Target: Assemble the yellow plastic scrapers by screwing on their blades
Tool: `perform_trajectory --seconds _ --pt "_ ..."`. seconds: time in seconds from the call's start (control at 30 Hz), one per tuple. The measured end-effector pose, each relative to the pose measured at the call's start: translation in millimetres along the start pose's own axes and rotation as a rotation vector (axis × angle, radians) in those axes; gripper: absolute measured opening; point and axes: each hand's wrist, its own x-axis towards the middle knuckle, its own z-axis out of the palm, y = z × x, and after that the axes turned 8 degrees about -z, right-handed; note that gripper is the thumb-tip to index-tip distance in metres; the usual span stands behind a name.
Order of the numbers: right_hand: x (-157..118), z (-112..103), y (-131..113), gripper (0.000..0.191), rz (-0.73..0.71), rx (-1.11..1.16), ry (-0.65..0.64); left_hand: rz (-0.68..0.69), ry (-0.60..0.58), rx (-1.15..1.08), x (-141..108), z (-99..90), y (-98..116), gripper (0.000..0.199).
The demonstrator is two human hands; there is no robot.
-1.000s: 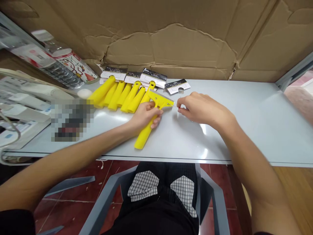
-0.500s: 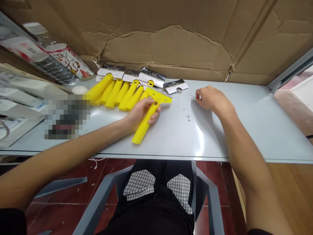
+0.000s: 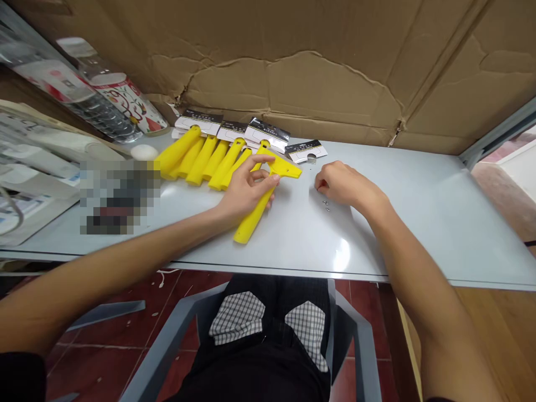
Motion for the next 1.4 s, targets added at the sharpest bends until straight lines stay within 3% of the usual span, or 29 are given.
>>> perform_trajectory --seconds 0.13,0.2,0.27,0.4,0.67,0.87,1.0,1.23,1.4 --pt "2 -3 -10 0.017 -0.081 0.146 0.248 0.101 0.008 0.136 -2 -2.9 -3 0.026" --pt "4 -3 -22 0.020 -0.100 0.293 0.405 0.169 0.017 0.225 -4 -2.6 -4 0.020" --pt "6 -1 -34 0.021 -0.087 0.454 0.474 0.260 0.039 0.302 -6 -1.5 -4 0.015" --pt "10 6 -50 0.024 -0.019 0.674 0.394 0.361 0.065 0.356 -10 0.5 -3 0.016" --pt "14 8 -51 0.051 0.250 1.211 0.290 0.378 0.061 0.382 -14 0.2 1 0.025" --pt "16 10 -50 0.056 0.294 1.267 0.324 0.487 0.052 0.419 -1 -3.9 -10 0.021" --pt "17 15 -48 0.058 0.275 1.292 0.364 0.427 0.056 0.517 1 -7.8 -6 0.015" --pt "20 25 -43 0.054 0.200 1.340 0.336 0.457 -0.034 0.833 -8 -14.1 9 0.041" --pt "11 7 -41 0.055 0.129 1.204 0.286 0.424 -0.067 0.732 -7 -15.8 7 0.031"
